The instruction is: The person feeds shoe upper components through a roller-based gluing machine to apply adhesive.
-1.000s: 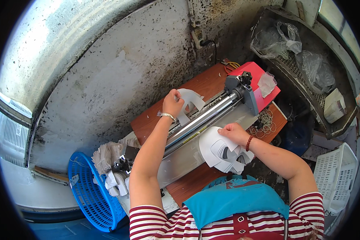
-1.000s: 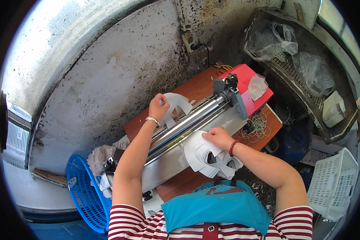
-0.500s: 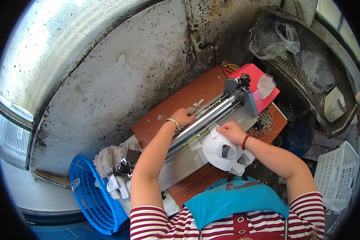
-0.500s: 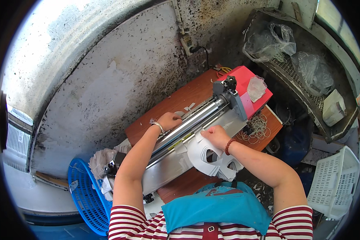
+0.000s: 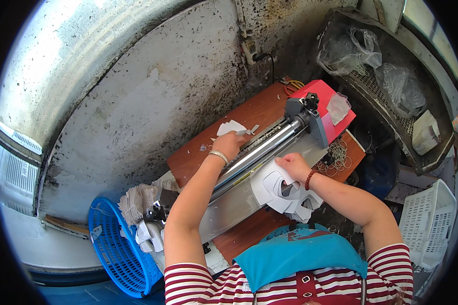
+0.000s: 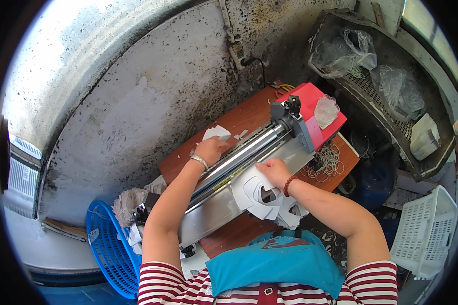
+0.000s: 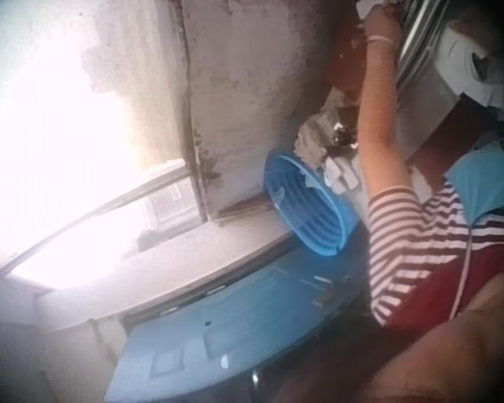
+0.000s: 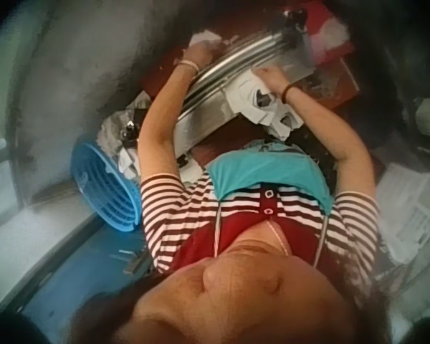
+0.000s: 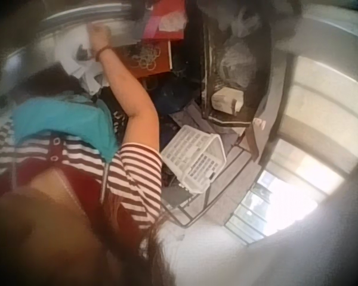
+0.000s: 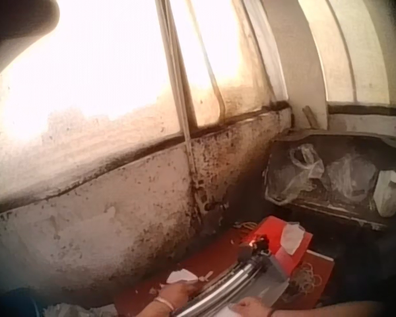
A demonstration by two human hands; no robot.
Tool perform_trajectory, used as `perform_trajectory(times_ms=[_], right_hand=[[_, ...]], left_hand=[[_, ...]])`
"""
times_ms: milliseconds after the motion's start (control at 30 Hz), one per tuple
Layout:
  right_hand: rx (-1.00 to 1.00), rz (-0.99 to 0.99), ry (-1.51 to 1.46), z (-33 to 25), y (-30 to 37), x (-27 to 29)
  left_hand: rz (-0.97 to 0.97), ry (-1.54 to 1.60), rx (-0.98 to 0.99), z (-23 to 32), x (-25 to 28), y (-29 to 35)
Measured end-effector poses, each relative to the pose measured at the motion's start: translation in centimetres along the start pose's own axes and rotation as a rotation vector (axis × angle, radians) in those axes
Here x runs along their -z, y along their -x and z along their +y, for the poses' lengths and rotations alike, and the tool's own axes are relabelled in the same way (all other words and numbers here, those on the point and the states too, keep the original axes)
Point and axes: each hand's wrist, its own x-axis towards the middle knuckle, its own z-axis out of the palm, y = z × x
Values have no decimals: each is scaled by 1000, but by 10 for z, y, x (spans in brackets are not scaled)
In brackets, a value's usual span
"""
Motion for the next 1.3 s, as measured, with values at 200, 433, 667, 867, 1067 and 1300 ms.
perform_trajectory(times_ms=[200,433,667,867,1067,1300], right_hand=[[8,-32,22,-7,11,2],[-79,-12,-135,-7,3,-1],[55,-66,38,4,14,13],[-7,-52,148,12,9,18],[-25,37,58,1,6,1],[-145,-46,-130,-13,13,4]], left_hand=[[-175,304,105,-18,-26,-11],[-193,372,141,-13,-25,-15],[52,530,327,-24,-13,-21],[669,433,269,-19,18,-17],[345,-106,-79,-13,4,-2],[-244,410,185,-11,-22,-17]])
